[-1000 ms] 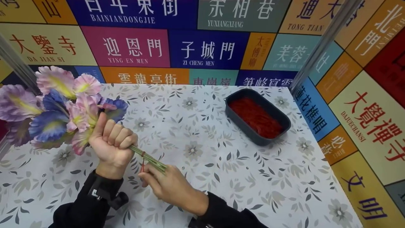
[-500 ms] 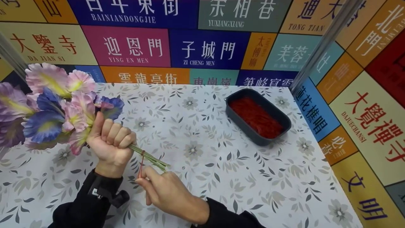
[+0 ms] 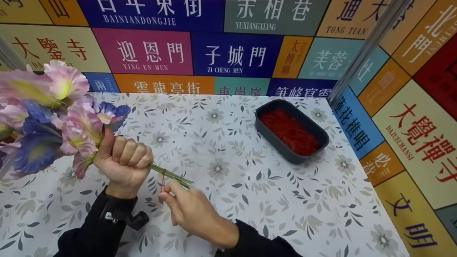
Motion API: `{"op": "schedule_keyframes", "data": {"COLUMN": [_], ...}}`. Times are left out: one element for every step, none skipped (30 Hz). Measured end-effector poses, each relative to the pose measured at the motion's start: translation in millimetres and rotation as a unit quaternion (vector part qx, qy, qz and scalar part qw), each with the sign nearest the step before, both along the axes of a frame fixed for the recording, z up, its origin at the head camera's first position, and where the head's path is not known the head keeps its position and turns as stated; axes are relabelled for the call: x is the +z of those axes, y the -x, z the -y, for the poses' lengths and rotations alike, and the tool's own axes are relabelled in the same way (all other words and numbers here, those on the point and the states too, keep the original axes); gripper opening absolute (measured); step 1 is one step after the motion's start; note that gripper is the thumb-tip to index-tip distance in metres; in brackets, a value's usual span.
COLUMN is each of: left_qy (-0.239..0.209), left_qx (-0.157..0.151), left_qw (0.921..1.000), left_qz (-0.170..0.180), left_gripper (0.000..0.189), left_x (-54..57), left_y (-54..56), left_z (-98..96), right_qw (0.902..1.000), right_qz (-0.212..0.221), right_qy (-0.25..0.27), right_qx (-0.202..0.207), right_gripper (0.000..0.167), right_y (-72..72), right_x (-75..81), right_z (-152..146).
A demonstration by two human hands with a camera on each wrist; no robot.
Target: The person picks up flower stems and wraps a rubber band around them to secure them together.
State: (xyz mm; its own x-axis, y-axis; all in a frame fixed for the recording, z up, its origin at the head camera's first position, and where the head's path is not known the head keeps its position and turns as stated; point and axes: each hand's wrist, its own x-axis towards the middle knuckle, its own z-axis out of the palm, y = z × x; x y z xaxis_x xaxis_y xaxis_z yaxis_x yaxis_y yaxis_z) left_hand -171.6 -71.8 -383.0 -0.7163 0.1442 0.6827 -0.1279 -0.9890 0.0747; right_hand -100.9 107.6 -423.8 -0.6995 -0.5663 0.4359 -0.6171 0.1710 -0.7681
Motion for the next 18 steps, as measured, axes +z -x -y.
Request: {"op": "schedule_keyframes", "data": {"left_qy": [0.013,0.026,0.037,0.050,0.062,0.073,0.081,0.087,0.090,0.093,0.094,0.093,0.093,0.094,0.095,0.097,0.098,0.098], "left_qx": [-0.001,-0.004,-0.009,-0.018,-0.026,-0.035,-0.045,-0.053,-0.062,-0.067,-0.070,-0.073,-0.073,-0.071,-0.068,-0.065,-0.063,-0.060], "left_qw": [0.9998,0.9990,0.9977,0.9957,0.9932,0.9901,0.9868,0.9834,0.9800,0.9775,0.9757,0.9744,0.9739,0.9738,0.9738,0.9740,0.9742,0.9745], "left_qz": [-0.018,-0.036,-0.057,-0.076,-0.095,-0.115,-0.133,-0.150,-0.166,-0.177,-0.185,-0.191,-0.194,-0.195,-0.195,-0.194,-0.193,-0.193], "left_gripper": [0.057,0.056,0.056,0.055,0.055,0.054,0.054,0.054,0.054,0.055,0.055,0.056,0.057,0.056,0.055,0.054,0.054,0.053], "left_x": [0.4,0.7,0.9,1.3,2.0,2.6,3.2,3.9,4.4,5.0,5.5,5.9,6.1,6.2,6.1,6.0,5.8,5.4], "left_y": [0.3,1.0,1.8,2.7,3.6,4.5,5.3,5.8,6.1,6.3,6.1,5.7,5.4,5.1,5.0,4.8,4.5,4.5], "left_z": [0.1,0.5,0.9,1.4,2.0,2.5,3.0,3.4,3.6,3.7,3.7,3.6,3.3,3.0,2.5,2.1,1.8,1.6], "right_qw": [1.0000,1.0000,0.9999,0.9998,0.9994,0.9990,0.9985,0.9978,0.9970,0.9961,0.9950,0.9939,0.9926,0.9914,0.9903,0.9894,0.9890,0.9893], "right_qz": [-0.002,-0.006,-0.010,-0.017,-0.027,-0.035,-0.043,-0.053,-0.061,-0.071,-0.081,-0.089,-0.097,-0.104,-0.109,-0.113,-0.115,-0.112], "right_qy": [0.001,0.002,0.003,0.004,0.007,0.009,0.011,0.012,0.014,0.014,0.015,0.013,0.012,0.010,0.006,0.002,-0.002,-0.005], "right_qx": [-0.001,-0.004,-0.008,-0.014,-0.020,-0.026,-0.033,-0.039,-0.045,-0.051,-0.057,-0.064,-0.071,-0.079,-0.086,-0.091,-0.093,-0.093], "right_gripper": [0.009,0.009,0.009,0.008,0.008,0.008,0.009,0.009,0.009,0.010,0.010,0.010,0.010,0.010,0.008,0.005,0.002,0.002], "right_y": [0.9,2.0,3.3,4.7,6.4,8.1,10.1,12.3,14.5,16.7,18.8,20.9,23.0,24.8,26.4,27.8,28.9,30.0], "right_x": [1.8,3.7,5.9,8.3,10.4,12.6,14.6,16.4,18.1,19.5,20.7,21.9,22.9,23.7,24.6,25.1,25.7,26.3], "right_z": [-1.5,-3.1,-4.8,-6.6,-8.3,-10.1,-11.8,-13.6,-15.3,-17.1,-18.9,-20.7,-22.4,-24.1,-25.6,-27.0,-28.4,-29.9]}}
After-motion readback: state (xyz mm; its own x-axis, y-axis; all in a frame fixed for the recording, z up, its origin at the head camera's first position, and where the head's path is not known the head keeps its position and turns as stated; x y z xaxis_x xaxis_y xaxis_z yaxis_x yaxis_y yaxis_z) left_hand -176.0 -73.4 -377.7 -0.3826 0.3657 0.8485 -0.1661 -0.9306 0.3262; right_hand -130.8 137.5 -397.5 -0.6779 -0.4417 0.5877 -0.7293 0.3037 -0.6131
